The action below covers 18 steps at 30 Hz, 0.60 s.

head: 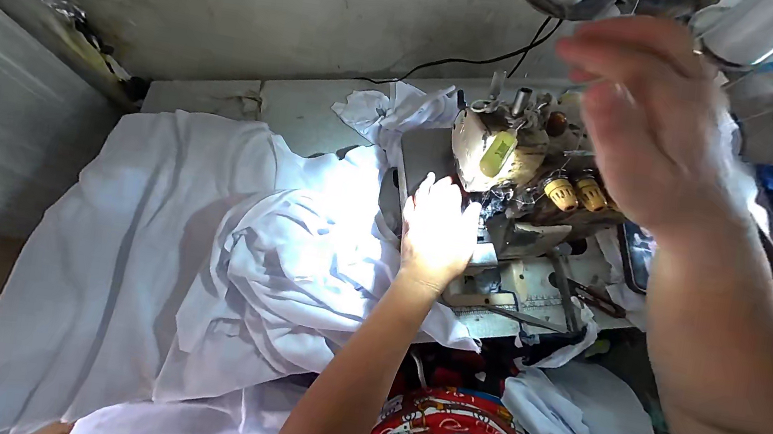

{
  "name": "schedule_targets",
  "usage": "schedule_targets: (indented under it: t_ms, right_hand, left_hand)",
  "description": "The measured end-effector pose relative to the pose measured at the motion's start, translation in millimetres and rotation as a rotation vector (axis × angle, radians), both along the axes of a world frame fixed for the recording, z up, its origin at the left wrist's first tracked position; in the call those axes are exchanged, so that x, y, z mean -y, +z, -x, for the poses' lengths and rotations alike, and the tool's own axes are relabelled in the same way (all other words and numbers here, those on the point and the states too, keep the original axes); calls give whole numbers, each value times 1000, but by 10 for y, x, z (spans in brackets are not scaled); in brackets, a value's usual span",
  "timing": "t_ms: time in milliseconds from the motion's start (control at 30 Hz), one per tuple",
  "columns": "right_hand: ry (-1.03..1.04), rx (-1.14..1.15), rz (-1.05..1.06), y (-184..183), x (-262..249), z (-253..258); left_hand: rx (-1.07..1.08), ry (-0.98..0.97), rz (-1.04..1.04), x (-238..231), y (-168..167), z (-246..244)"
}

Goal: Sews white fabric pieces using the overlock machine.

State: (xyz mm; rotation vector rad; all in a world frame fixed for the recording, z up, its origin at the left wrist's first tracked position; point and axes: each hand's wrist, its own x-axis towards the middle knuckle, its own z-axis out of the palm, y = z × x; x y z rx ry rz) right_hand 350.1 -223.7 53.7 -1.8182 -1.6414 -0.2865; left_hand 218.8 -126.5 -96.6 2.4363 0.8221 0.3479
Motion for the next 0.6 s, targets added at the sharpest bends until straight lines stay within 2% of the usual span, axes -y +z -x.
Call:
schedule_targets:
  t_ms: [200, 267, 400, 500, 600]
  right_hand:
    - [-184, 121, 551, 216, -806, 11]
    - [-251, -30, 686, 291, -955, 29]
    - [-240, -435, 820, 270, -1199, -153]
    - [-243, -510, 854, 217, -1283, -234]
    - [-252, -460, 908, 180, -1334, -195]
  left_hand:
    - [-29, -2, 37, -20, 60, 4]
    - [-25, -2, 46, -27, 51, 2]
    - [-12, -21, 42, -24, 28, 15]
    - [9, -30, 40, -28, 22, 23]
    - [32, -28, 36, -22, 0, 28]
